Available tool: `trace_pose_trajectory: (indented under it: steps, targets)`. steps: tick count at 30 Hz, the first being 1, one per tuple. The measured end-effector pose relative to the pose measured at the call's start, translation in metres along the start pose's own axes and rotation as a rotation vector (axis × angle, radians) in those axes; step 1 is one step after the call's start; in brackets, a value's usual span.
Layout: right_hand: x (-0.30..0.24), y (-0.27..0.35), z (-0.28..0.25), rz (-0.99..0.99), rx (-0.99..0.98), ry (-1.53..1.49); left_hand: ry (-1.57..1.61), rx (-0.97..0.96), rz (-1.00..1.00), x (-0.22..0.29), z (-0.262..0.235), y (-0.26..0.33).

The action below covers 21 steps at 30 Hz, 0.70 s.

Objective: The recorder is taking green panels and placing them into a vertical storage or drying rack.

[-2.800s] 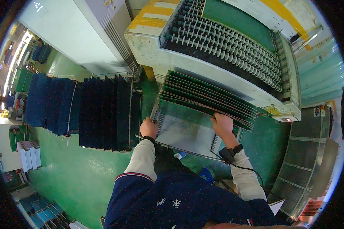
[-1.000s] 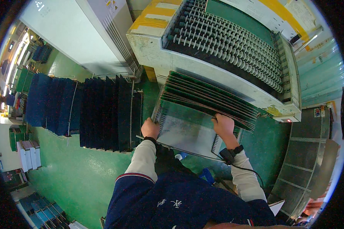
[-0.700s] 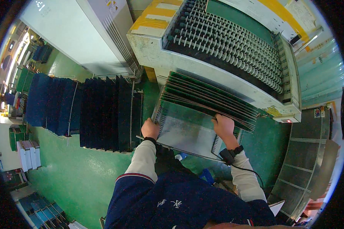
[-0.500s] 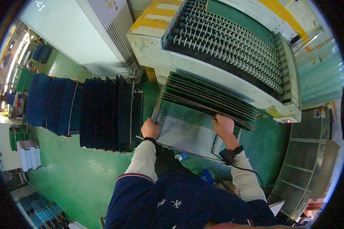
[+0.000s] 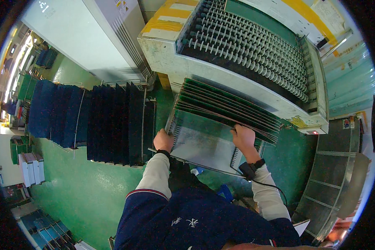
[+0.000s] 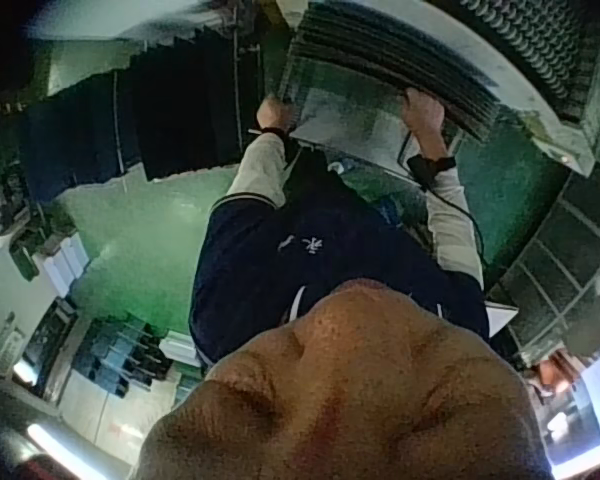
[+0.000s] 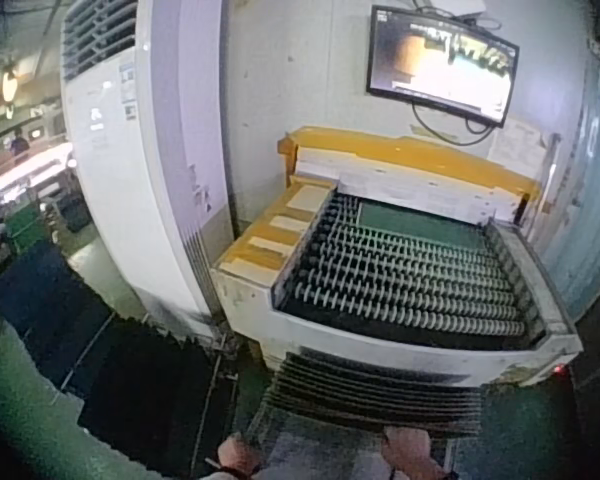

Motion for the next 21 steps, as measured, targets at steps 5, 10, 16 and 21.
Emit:
trace_pose_trajectory:
  steps: [5, 10, 16, 21]
  targets:
    - [0.0026, 0.0006, 0.0024, -0.005, 0.008, 0.003, 0.008, -0.023, -0.016, 0.0007, -0.0003, 0.0005]
    - [0.0016, -0.0021, 0.0053, 0.014, -0.035, 0.001, 0.022, -0.035, -0.044, -0.0043, 0.0016, -0.0019]
    - [0.0024, -0.0014, 0.0034, 0.008, -0.018, -0.001, 0.014, -0.041, -0.039, -0.0015, 0.0024, -0.0009]
    - [0.0037, -0.0020, 0.0041, 0.027, -0.032, -0.009, 0.024, -0.038, -0.027, -0.0025, 0.0027, -0.0024]
Point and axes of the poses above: each hand's wrist, its own y-axis away from the middle knuckle, its own z-axis out of the palm, x = y × z, the point moved 9 cm from there along -y, towards the middle knuckle, and after that the axes turned 13 degrees about -z, right-handed, at the moved point
